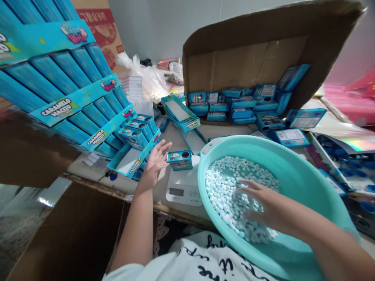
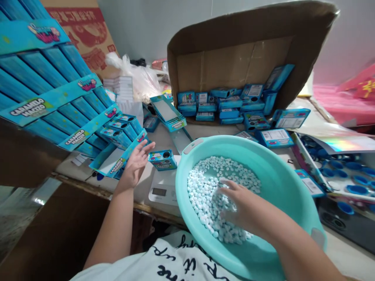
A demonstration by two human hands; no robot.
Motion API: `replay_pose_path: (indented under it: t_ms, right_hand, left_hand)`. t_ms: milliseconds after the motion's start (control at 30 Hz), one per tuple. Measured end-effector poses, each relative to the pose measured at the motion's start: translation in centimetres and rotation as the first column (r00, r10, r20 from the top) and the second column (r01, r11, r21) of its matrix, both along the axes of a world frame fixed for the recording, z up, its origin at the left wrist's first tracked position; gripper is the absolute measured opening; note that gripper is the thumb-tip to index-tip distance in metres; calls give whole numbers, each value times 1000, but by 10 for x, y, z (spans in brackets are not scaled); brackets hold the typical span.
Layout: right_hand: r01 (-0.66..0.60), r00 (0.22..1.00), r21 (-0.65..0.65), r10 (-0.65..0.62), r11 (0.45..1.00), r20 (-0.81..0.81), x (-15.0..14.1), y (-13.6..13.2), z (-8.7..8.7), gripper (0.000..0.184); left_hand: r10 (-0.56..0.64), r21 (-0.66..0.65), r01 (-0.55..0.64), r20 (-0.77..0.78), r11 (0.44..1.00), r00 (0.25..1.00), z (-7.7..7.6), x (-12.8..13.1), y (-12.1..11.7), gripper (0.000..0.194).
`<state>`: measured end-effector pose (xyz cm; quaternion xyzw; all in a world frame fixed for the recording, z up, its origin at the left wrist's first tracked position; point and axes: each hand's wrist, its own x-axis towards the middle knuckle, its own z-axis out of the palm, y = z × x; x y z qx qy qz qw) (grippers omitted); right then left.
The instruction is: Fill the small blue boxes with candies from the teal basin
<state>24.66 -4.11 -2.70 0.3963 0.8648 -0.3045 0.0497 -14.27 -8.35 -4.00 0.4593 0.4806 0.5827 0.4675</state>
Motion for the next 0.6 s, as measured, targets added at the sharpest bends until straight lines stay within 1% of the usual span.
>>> replay_pose_path:
  t_ms: [67,100,167,267,367,433,533,600]
  right_hand:
    - [-56,997,-93,61,994,51,-6,-3,5,45]
    - [-65,994,-139,76,988,75,-10,-4,8,47]
    - [-51,989,-216,80,975,125,-18,-4,14,48]
    - [-5,986,-272,50,962,160,-27,-4,17,44]
    - [44,976,-289,20,956,215,-30,-5,16,36]
    - [58,968,-287,16,956,249,-29,-4,16,29]
    - [21,978,-277,38,961,207,-25,-1,16,19]
    - [5,983,-248,40,969,177,-21,3,17,16]
  left_hand:
    - [47,3,-48,49,999,998,-10,-6,-6,71]
    - [68,-9,-68,65,998,996,-15,-9,-9,70]
    - [103,-31,-100,82,994,991,-23,-12,-15,68]
    - [132,-64,-129,53,990,990,-34,-16,-24,63]
    - [173,-100,-173,-6,980,985,-47,-17,-28,58]
    - [205,-154,-205,-17,967,979,-55,-16,-28,58]
    - [202,-216,-209,-58,954,978,-64,-14,-26,61]
    - [180,-210,-204,-129,956,975,-67,-14,-23,60]
